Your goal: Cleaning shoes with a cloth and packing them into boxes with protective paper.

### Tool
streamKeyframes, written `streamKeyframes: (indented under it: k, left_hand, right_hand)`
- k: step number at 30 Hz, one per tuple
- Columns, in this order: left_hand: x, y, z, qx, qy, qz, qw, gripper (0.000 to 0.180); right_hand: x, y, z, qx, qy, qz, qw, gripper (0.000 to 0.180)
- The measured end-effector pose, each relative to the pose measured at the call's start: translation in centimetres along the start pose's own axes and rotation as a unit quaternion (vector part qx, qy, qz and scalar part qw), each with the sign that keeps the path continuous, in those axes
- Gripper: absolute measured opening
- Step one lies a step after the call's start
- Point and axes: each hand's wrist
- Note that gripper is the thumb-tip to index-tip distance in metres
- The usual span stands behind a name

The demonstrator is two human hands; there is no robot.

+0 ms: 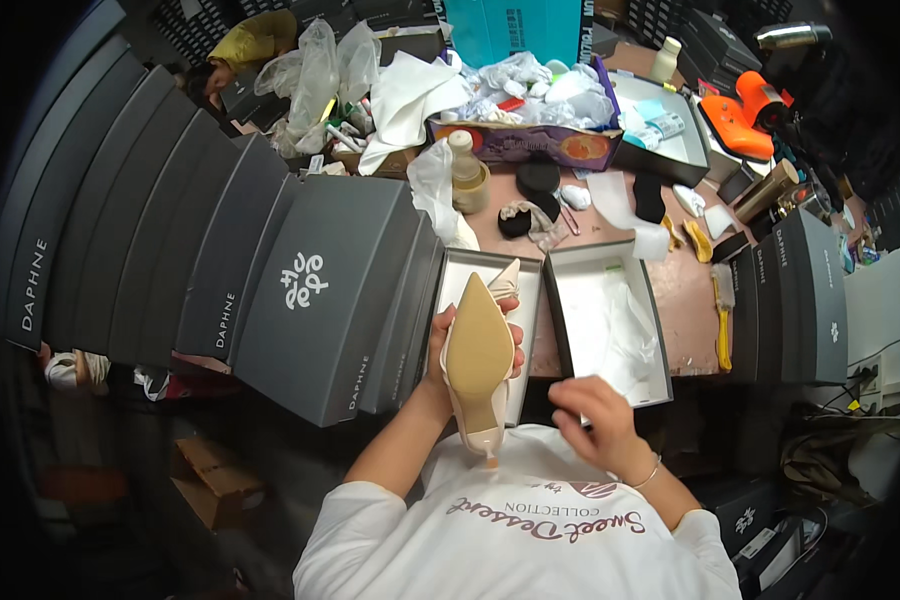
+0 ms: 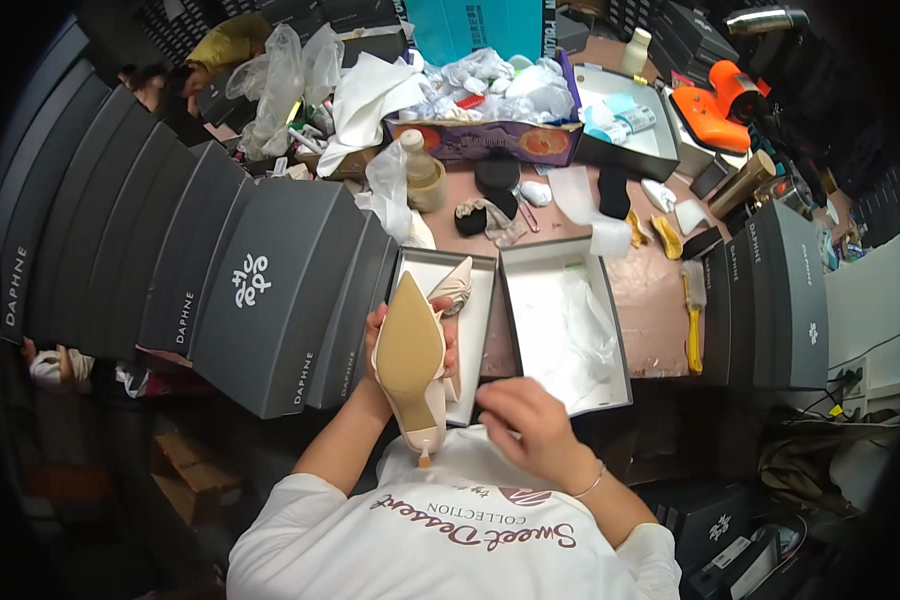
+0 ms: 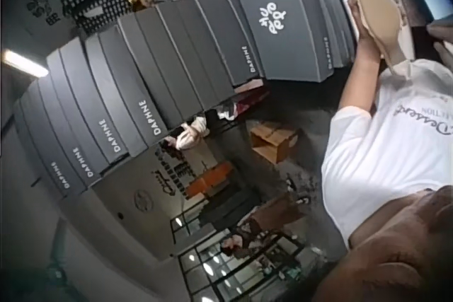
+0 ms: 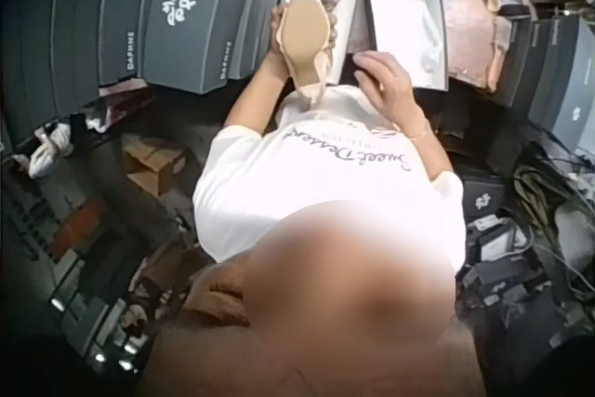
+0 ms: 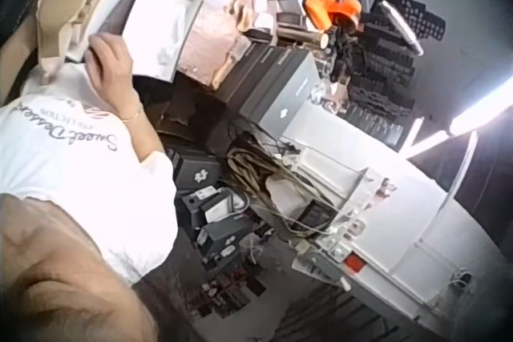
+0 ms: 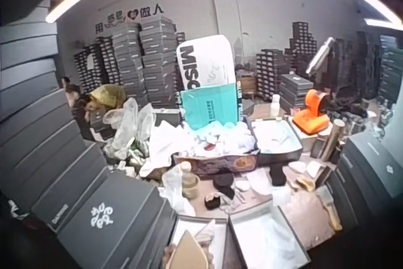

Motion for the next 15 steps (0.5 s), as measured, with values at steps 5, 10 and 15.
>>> streamKeyframes:
  k: [5,10,15]
  left_hand:
    - [1.6,0.0,-0.7,0.049,-0.089,0.057,0.993,0.081]
    - [3.6,-0.5,-0.4,-0.023,-0.137,0.053,0.989,0.078]
    - [4.5,0.1,-0.5,-0.131,-0.051,0.045,0.989,0.075]
  right_hand:
    - [-3.8,0.4,1.8,0.048,0.04,0.051,0.997,0.026]
    - [-5.9,-0.1,1.8,0.0,0.089,0.093,0.992,0.037]
    - [-11.3,-5.6,-1.5,-0.155,0.162,0.311,0.923,0.064]
Point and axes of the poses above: each hand's wrist, its own z-axis away from the middle knuckle, its own y-axis out of the palm, x = y × z, and after that the axes turned 9 degrees about y, right-handed
